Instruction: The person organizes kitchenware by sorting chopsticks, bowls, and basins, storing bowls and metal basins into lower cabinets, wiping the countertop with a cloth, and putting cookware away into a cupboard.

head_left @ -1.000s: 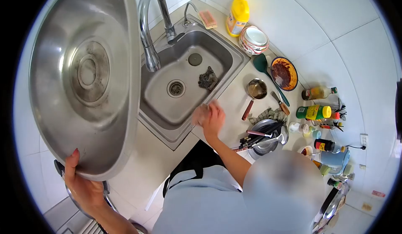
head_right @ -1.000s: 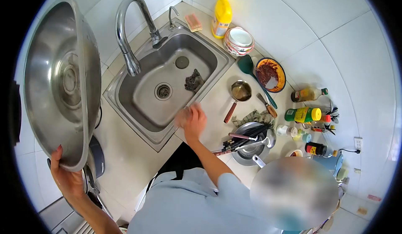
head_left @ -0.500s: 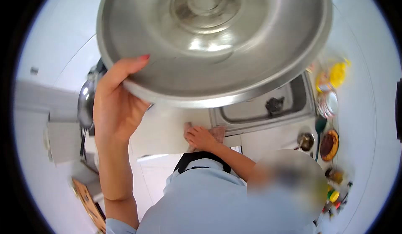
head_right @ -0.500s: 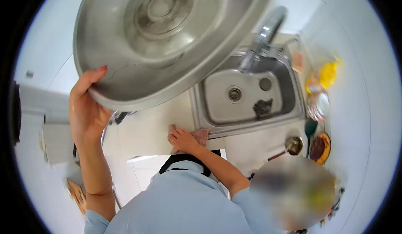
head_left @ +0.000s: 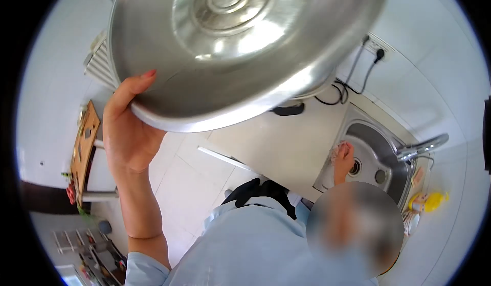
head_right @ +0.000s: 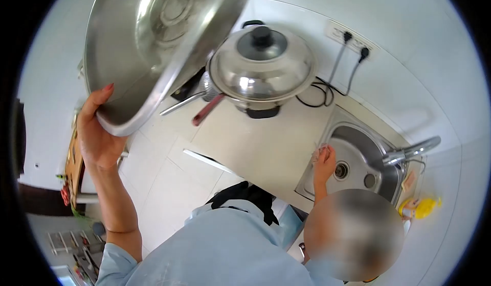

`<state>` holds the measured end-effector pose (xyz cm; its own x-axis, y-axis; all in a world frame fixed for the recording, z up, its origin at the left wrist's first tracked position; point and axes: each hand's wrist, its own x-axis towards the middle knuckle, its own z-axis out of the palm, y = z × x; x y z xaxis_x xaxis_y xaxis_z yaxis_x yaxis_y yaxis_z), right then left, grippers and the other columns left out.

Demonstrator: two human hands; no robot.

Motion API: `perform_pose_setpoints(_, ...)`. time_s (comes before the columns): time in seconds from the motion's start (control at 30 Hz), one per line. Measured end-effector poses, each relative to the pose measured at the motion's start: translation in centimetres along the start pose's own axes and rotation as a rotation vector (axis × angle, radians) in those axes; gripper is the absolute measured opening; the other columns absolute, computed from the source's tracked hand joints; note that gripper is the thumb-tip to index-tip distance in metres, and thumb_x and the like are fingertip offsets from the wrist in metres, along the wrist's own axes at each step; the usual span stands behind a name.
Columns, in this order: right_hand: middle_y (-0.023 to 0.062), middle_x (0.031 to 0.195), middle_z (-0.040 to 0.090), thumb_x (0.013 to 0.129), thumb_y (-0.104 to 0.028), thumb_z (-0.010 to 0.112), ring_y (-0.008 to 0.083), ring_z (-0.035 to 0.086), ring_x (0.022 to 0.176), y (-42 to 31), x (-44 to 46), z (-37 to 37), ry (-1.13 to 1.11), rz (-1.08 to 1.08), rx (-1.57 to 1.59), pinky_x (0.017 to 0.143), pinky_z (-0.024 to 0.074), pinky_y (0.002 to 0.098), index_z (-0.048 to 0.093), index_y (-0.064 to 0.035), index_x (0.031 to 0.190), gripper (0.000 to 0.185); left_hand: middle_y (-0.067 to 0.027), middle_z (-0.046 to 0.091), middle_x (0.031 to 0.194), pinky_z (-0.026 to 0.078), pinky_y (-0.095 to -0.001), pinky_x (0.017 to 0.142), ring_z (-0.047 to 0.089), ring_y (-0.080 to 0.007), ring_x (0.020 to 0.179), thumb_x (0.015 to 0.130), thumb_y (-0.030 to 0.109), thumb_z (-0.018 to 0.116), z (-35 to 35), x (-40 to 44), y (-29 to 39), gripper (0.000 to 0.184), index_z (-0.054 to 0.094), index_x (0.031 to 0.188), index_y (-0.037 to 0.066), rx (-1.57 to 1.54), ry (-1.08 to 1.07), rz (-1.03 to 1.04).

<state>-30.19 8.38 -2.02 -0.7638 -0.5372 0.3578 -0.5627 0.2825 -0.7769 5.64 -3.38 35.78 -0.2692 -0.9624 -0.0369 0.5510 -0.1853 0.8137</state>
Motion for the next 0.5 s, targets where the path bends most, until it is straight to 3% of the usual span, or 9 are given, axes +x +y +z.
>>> perform_pose_setpoints(0.07,0.0111,0.093,0.058,0.084,-0.026,0.050,0.0224,0.057,0.072,-4.5,-2.3,2.2,-0.315,0.250,0.272,0.062,0.0458,0.0323,0.045,-0.0067,0.116,0.038,-0.0113,0.059,0.094,0.047,-0.0305,0.077,0.057,-0.0192,0.086,0.079,0.008,0.048,-4.1,-2.1,2.2,0.021,0.054,0.095,-0.003,-0.020,0.071,0.057)
perform_pose_setpoints(0.1,0.0111,0.093,0.058,0.084,-0.026,0.050,0.0224,0.057,0.072,-5.6,-3.4,3.3,-0.334,0.227,0.272,0.062,0.0458,0.0323,0.045,-0.0067,0.116,0.038,-0.0112,0.059,0.094,0.047,-0.0303,0.077,0.057,-0.0194,0.087,0.079,0.008,0.048,-6.6,-3.1,3.0,0.021,0.054,0.096,-0.004,-0.012,0.159,0.100)
perform_pose_setpoints(0.17,0.0109,0.111,0.049,0.080,-0.027,0.053,0.0303,0.051,0.087,-6.8,-6.7,5.2,-0.273,-0.811,-0.509,0.069,0.0442,0.0400,0.042,-0.0115,0.120,0.044,-0.0105,0.058,0.094,0.046,-0.0313,0.078,0.057,-0.0204,0.087,0.077,0.006,0.050,-10.8,-5.5,4.5,0.023,0.052,0.097,-0.004,-0.016,0.347,0.155)
perform_pose_setpoints(0.2,0.0109,0.111,0.049,0.080,-0.027,0.053,0.0303,0.051,0.087,-7.3,-8.4,6.0,-0.277,-0.836,-0.505,0.069,0.0442,0.0400,0.042,-0.0115,0.120,0.044,-0.0105,0.058,0.094,0.046,-0.0313,0.078,0.057,-0.0204,0.087,0.077,0.006,0.050,-13.0,-6.8,5.1,0.023,0.052,0.097,-0.004,-0.029,0.362,0.169)
perform_pose_setpoints(0.27,0.0135,0.120,0.037,0.078,-0.019,0.053,0.0380,0.041,0.095,-8.4,-11.9,7.8,-0.692,-0.388,-0.702,0.076,0.0399,0.0450,0.045,-0.0125,0.117,0.040,-0.0099,0.058,0.094,0.047,-0.0327,0.077,0.057,-0.0208,0.088,0.076,0.005,0.051,-18.6,-9.7,6.3,0.022,0.053,0.097,-0.003,-0.035,0.507,0.132)
perform_pose_setpoints(0.3,0.0135,0.120,0.037,0.078,-0.019,0.053,0.0380,0.041,0.095,-8.8,-12.8,9.0,-0.699,-0.414,-0.708,0.076,0.0399,0.0450,0.045,-0.0125,0.117,0.040,-0.0099,0.058,0.094,0.047,-0.0327,0.077,0.057,-0.0208,0.088,0.076,0.005,0.051,-21.4,-11.2,6.5,0.022,0.053,0.097,-0.003,-0.052,0.524,0.143)
perform_pose_setpoints(0.37,0.0128,0.119,0.038,0.078,-0.018,0.053,0.0377,0.043,0.093,-10.2,-14.4,11.2,-0.745,-0.518,-0.632,0.076,0.0403,0.0452,0.044,-0.0136,0.116,0.039,-0.0099,0.057,0.095,0.049,-0.0333,0.072,0.057,-0.0207,0.087,0.075,0.004,0.052,-26.1,-14.0,7.1,0.024,0.051,0.097,-0.003,-0.075,0.756,0.182)
perform_pose_setpoints(0.5,0.0111,0.119,0.038,0.079,-0.017,0.051,0.0369,0.044,0.092,-13.7,-16.4,15.7,-0.787,-0.690,-0.566,0.076,0.0406,0.0465,0.044,-0.0138,0.116,0.038,-0.0103,0.057,0.095,0.050,-0.0347,0.073,0.057,-0.0220,0.088,0.074,0.004,0.051,-31.8,-19.4,7.1,0.025,0.050,0.098,-0.003,-0.044,0.920,0.205)
